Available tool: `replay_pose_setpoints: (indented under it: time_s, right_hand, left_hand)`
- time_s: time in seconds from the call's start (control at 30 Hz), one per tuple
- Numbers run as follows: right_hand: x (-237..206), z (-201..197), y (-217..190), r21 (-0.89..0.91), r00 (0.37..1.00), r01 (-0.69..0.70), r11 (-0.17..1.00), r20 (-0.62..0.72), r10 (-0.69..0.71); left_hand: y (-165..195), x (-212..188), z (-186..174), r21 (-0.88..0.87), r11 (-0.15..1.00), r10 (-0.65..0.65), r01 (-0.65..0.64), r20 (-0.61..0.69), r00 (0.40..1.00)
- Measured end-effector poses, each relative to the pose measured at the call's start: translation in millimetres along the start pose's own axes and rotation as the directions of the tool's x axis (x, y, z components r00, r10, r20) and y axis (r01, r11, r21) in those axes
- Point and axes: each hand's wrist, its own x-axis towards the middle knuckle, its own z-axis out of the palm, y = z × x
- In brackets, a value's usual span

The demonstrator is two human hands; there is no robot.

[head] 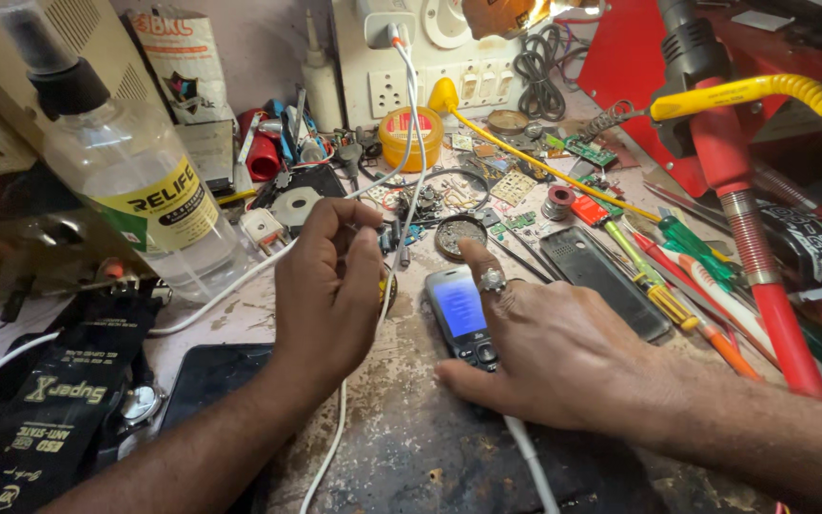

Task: The person works on a feature phone at a cluttered repair bench. They separate the phone's back cover and battery compartment, use a green-handled pry tool and screwdriver to work on the internal components, handle the battery and small parts, then reassemble the phone, attach the cover, and press its keypad while the screen lights up.

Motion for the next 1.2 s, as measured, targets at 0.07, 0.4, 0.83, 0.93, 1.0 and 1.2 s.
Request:
replay_pose_setpoints:
  time_s: [0.07, 0.4, 0.83, 0.93, 1.0, 1.2]
  right_hand:
    - [0.9, 5.7, 4.5, 0.090, 0.998, -0.015, 0.996, -0.059, 0.020]
    - [9.0, 38.9, 37.8, 0.150, 0.917, 0.139, 0.979, -0.394, -0.070]
    - [18.5, 16.5, 51.5, 0.851, 0.966, 0.136, 0.508, -0.228, 0.124]
    - [19.2, 16.6, 57.1, 0.840, 0.946, 0.180, 0.512, -0.290, 0.142]
    - [20.0, 18.8, 58.9, 0.822, 0.948, 0.171, 0.543, -0.288, 0.137]
    - [21.9, 23.6, 57.1, 0.711, 0.987, 0.159, 0.685, -0.122, -0.103]
  left_hand:
    - [-1.1, -2.8, 1.8, -0.027, 0.998, 0.049, -0.048, 0.029, 0.998]
    - [-7.2, 0.2, -4.1, -0.010, 0.995, 0.098, -0.099, -0.045, 0.994]
    - [-1.1, 18.7, -33.5, 0.638, 0.685, 0.037, -0.350, 0.450, 0.892]
    - [7.6, 17.4, -38.3, 0.639, 0.626, 0.010, -0.447, 0.567, 0.824]
    - [15.4, 17.5, -40.6, 0.622, 0.626, -0.038, -0.469, 0.626, 0.779]
    - [32.5, 21.8, -42.5, 0.657, 0.670, -0.234, -0.345, 0.629, 0.741]
